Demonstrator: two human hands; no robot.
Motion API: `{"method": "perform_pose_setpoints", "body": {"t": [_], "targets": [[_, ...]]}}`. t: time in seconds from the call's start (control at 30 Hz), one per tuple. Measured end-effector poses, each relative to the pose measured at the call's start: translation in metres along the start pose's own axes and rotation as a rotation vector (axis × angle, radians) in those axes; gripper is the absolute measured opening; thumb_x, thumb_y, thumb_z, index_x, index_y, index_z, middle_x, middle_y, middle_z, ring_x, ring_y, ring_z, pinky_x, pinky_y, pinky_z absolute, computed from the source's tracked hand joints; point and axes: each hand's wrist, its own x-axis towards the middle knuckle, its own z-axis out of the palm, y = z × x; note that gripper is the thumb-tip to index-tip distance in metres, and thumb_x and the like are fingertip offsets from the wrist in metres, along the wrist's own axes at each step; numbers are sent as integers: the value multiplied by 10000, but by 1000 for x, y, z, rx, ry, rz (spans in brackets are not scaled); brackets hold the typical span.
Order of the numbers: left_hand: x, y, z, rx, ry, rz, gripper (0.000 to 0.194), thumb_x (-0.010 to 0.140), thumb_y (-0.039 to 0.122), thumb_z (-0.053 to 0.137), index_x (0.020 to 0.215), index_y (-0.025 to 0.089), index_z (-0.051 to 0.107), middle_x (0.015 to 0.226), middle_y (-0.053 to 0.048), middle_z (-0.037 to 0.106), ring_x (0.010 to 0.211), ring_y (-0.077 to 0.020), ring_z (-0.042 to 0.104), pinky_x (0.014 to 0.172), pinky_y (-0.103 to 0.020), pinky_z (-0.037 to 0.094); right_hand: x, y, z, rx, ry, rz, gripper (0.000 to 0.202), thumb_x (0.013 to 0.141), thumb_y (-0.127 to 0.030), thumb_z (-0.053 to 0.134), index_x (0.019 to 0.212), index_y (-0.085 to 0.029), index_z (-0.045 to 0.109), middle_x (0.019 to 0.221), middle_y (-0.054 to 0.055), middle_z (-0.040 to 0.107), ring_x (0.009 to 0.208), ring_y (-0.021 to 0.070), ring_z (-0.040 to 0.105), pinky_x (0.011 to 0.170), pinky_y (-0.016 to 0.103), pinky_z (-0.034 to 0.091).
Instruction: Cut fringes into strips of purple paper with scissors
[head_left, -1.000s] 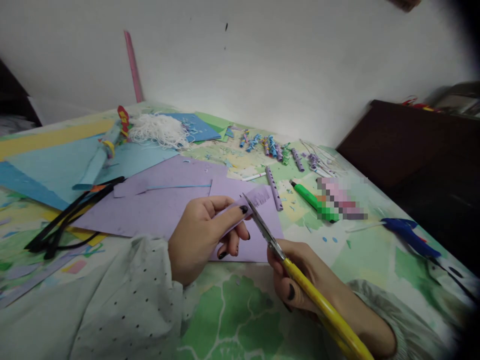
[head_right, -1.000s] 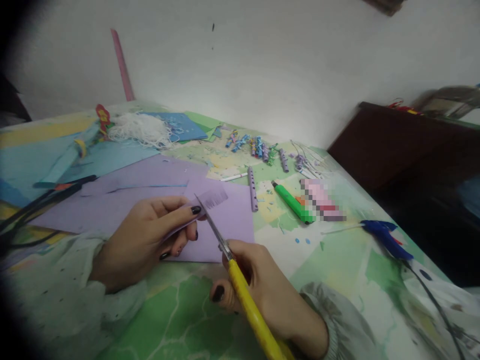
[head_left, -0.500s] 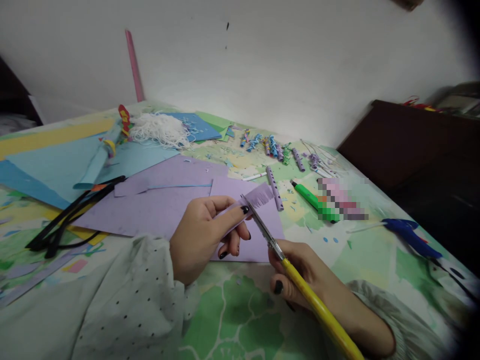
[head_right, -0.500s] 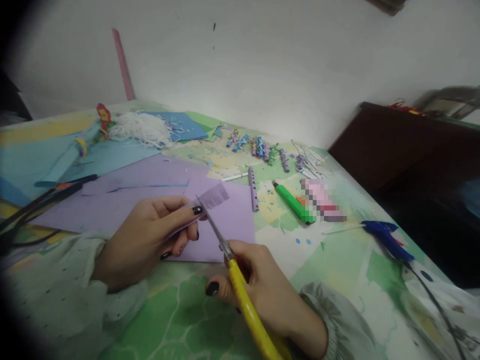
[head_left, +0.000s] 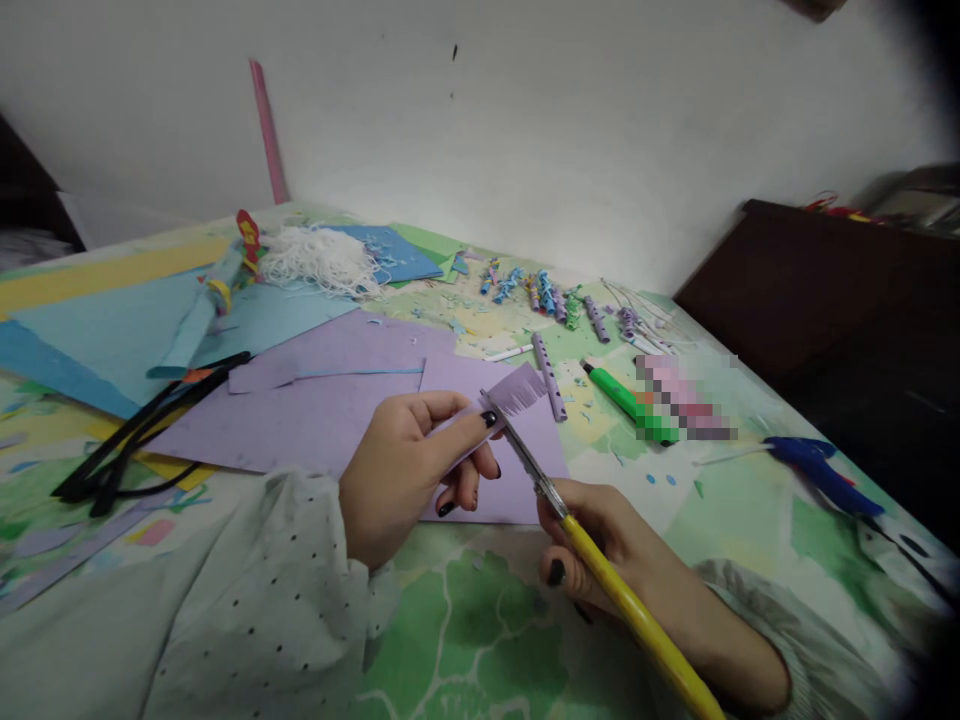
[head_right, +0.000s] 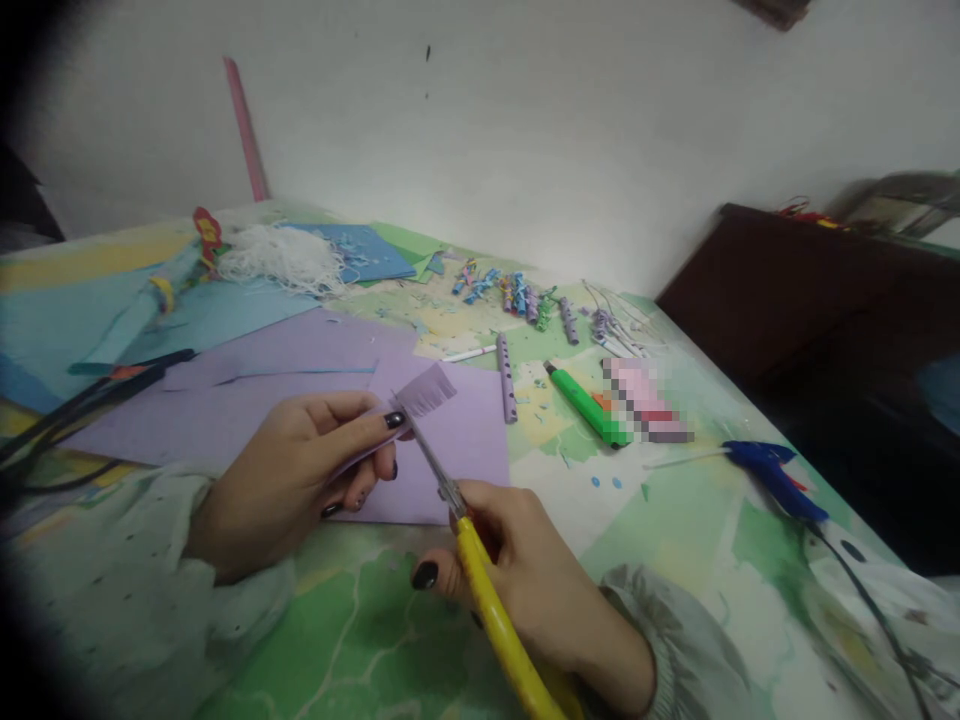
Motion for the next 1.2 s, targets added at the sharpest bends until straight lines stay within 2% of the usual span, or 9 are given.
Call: {"method": "perform_pose_setpoints", "body": {"t": [0.23, 0.37, 0.5, 0.8, 1.2], "targets": [[-1, 1, 0, 6, 0, -5, 273, 792, 213, 645, 540, 124, 589, 471, 24, 589, 311, -21, 444, 301, -116, 265, 0, -2, 0, 5, -5, -5, 507, 792, -626, 628, 682, -204, 370, 606, -71, 268, 538, 87, 242, 450, 221, 191], [-2, 1, -1, -11, -11, -11, 245, 795, 223, 645, 573, 127, 608, 502, 14, 614, 318, -29, 464, 303, -116, 283, -3, 0, -2, 25, -45, -66, 446, 825, -571, 629, 739, -200, 397, 650, -60, 300, 568, 95, 247, 469, 224, 214], [-2, 1, 0, -16, -8, -1, 246, 809, 219, 628, 581, 127, 618, 510, 9, 618, 319, -30, 467, 301, -114, 287, -5, 1, -4, 32, -52, -64, 427, 827, -542, 647, 757, -199, 403, 650, -63, 311, 541, 83, 245, 450, 220, 196], [-1, 1, 0, -4, -4, 6, 253, 786, 222, 652, 555, 125, 615, 474, 12, 593, 313, -31, 450, 299, -118, 270, -1, -16, 2, 140, -77, -44, 385, 844, -502, 647, 761, -184, 447, 660, -58, 340, 554, 82, 261, 450, 205, 225], [-1, 0, 0, 30, 5, -3, 276, 791, 242, 656, 543, 130, 605, 462, 15, 576, 313, -32, 435, 298, -123, 266, -1, -1, 0, 34, -16, -10, 453, 814, -563, 646, 703, -198, 401, 622, -73, 288, 498, 69, 271, 420, 205, 192]]}}
